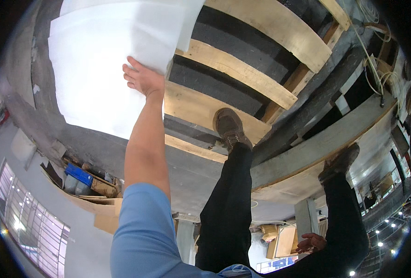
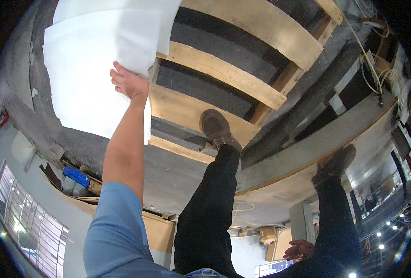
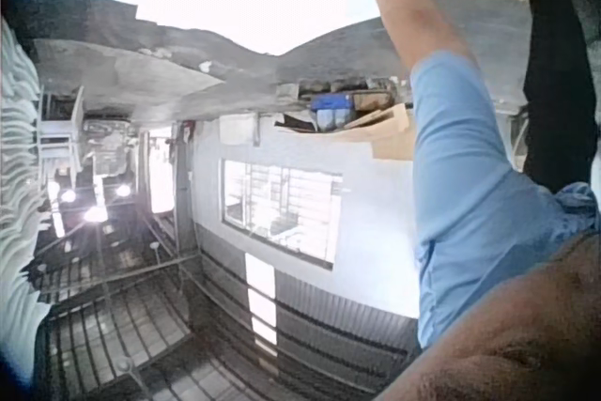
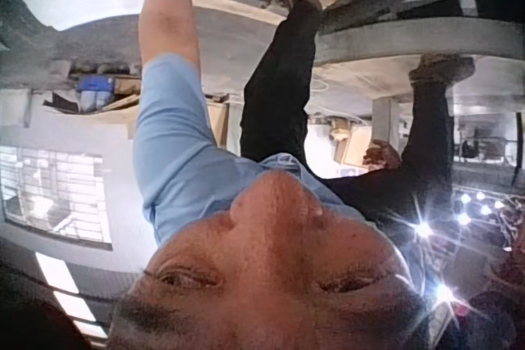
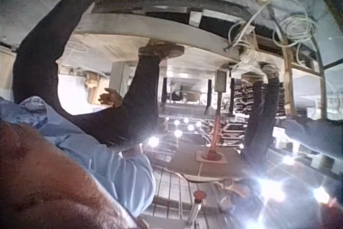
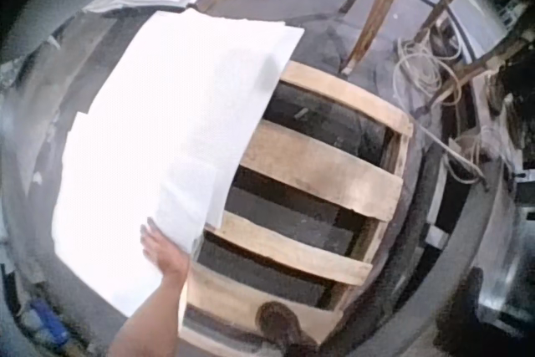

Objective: The person places a white foam pad onto a wooden chair seat base, then uses a pneumatic staple gun to attach the foam around the edges while a coworker assists by holding the material. The person repeats this process on a second seat.

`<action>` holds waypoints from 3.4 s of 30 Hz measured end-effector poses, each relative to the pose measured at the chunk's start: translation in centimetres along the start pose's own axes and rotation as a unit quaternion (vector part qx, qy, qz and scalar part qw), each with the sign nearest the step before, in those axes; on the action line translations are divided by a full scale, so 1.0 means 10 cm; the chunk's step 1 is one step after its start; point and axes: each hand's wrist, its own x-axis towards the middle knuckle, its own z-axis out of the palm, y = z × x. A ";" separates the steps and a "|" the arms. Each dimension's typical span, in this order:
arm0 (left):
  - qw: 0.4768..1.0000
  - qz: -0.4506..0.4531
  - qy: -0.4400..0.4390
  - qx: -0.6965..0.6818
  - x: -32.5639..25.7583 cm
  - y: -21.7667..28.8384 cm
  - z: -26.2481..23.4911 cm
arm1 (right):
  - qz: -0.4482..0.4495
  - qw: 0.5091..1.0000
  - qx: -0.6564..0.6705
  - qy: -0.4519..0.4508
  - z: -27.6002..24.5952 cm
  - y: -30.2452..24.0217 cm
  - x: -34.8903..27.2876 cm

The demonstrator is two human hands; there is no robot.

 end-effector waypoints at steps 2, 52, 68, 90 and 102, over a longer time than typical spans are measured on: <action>0.999 -0.007 0.011 0.039 0.11 -0.15 -0.10 | 0.018 0.999 -0.027 0.023 -0.07 -0.19 0.11; 0.856 0.296 -0.155 -0.395 -3.31 2.74 -8.72 | -0.673 0.059 -0.341 0.653 1.23 0.04 -5.70; 0.851 0.142 -0.047 -0.504 -4.66 2.86 -10.46 | -0.670 0.100 -0.426 0.600 0.70 -0.69 -5.44; 0.900 0.085 0.088 -0.418 -5.34 2.77 -10.52 | -0.868 0.281 -0.366 0.186 1.53 -1.92 -5.25; 0.751 0.092 0.158 -0.634 -6.55 2.47 -11.48 | -0.287 0.732 -0.453 -0.420 4.66 -2.17 -3.36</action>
